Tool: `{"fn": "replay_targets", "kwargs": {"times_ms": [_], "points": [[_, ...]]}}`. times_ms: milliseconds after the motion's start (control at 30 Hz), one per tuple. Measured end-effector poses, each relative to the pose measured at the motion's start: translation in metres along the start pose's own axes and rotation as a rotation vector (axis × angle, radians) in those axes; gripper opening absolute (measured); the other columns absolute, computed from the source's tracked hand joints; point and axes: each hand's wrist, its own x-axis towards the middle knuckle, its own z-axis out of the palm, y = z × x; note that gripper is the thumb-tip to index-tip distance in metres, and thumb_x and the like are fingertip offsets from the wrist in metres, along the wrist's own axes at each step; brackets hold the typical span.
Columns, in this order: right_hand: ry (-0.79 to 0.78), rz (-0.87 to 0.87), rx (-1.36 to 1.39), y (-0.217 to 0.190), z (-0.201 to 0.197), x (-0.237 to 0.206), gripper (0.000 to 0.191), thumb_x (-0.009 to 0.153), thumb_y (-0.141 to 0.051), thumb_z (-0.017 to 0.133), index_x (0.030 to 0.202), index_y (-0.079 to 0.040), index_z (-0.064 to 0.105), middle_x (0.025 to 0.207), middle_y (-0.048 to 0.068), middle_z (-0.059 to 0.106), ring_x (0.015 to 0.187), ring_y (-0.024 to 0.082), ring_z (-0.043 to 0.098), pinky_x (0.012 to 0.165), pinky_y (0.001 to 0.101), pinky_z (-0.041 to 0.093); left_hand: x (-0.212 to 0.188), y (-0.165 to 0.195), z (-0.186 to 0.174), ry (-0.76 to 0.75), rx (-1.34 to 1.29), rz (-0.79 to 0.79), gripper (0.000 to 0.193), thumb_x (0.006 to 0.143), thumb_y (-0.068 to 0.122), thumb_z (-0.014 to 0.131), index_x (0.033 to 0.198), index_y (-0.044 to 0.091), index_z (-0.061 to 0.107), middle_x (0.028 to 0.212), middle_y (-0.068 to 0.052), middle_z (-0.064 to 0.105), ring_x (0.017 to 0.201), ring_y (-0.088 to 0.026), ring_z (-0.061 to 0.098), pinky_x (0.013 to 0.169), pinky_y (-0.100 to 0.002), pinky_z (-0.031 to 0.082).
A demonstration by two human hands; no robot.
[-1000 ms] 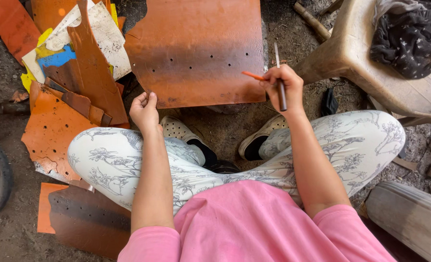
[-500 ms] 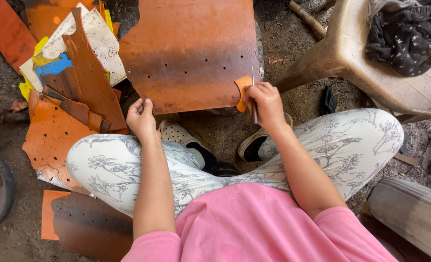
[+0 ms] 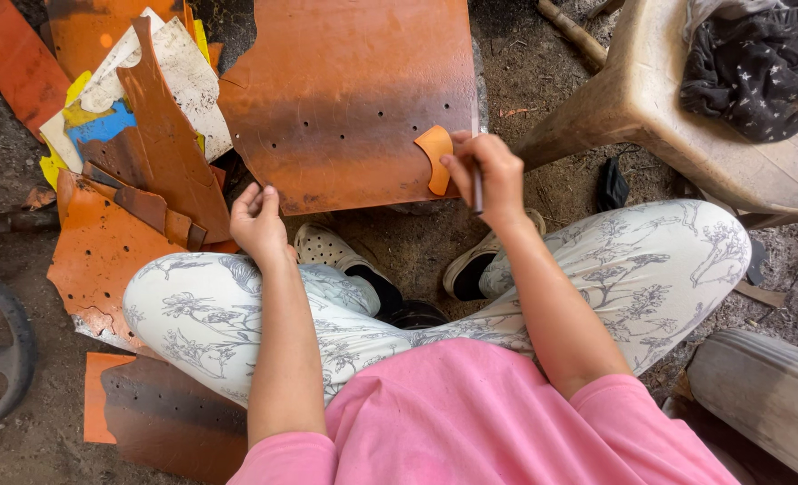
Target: The person uses a small template and a pointed tool to trace and cut shapes from orange leather sheets. They wipe the surface with a cloth and continue cutting additional pieces.
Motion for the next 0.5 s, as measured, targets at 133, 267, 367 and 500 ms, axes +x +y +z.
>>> {"fn": "replay_targets", "kwargs": {"times_ms": [133, 267, 367, 500], "points": [[0.109, 0.250, 0.133, 0.017, -0.036, 0.004, 0.036, 0.110, -0.042, 0.050, 0.109, -0.006, 0.054, 0.093, 0.005, 0.077, 0.084, 0.015, 0.076, 0.074, 0.0289, 0.057, -0.005, 0.002, 0.001, 0.082, 0.232, 0.270, 0.032, 0.093, 0.016, 0.076, 0.123, 0.007, 0.070, 0.129, -0.009, 0.055, 0.110, -0.020, 0.061, 0.095, -0.036, 0.054], [0.250, 0.334, 0.387, 0.028, -0.053, 0.004, 0.041, 0.108, -0.049, 0.052, 0.110, -0.010, 0.041, 0.078, -0.003, 0.063, 0.069, 0.007, 0.065, 0.065, 0.0234, 0.051, -0.019, 0.010, 0.010, 0.013, 0.430, 0.650, 0.035, 0.095, 0.014, 0.081, 0.128, 0.007, 0.071, 0.136, -0.010, 0.054, 0.130, -0.028, 0.053, 0.111, -0.044, 0.046], [0.245, 0.438, 0.088, 0.023, -0.050, 0.001, 0.040, 0.106, -0.036, 0.070, 0.097, -0.005, 0.046, 0.069, 0.000, 0.052, 0.063, 0.009, 0.050, 0.060, 0.0250, 0.045, -0.036, 0.017, 0.021, -0.060, 0.499, 0.774, 0.038, 0.091, 0.012, 0.083, 0.127, 0.008, 0.071, 0.141, -0.010, 0.054, 0.134, -0.033, 0.048, 0.111, -0.048, 0.043], [0.242, 0.508, 0.102, 0.011, -0.050, 0.002, 0.034, 0.101, -0.025, 0.079, 0.092, -0.003, 0.054, 0.069, -0.002, 0.057, 0.066, 0.006, 0.052, 0.059, 0.0230, 0.042, -0.048, 0.023, 0.034, -0.141, 0.537, 0.853, 0.041, 0.087, 0.013, 0.086, 0.125, 0.009, 0.072, 0.146, -0.011, 0.051, 0.137, -0.035, 0.044, 0.114, -0.051, 0.041]]}}
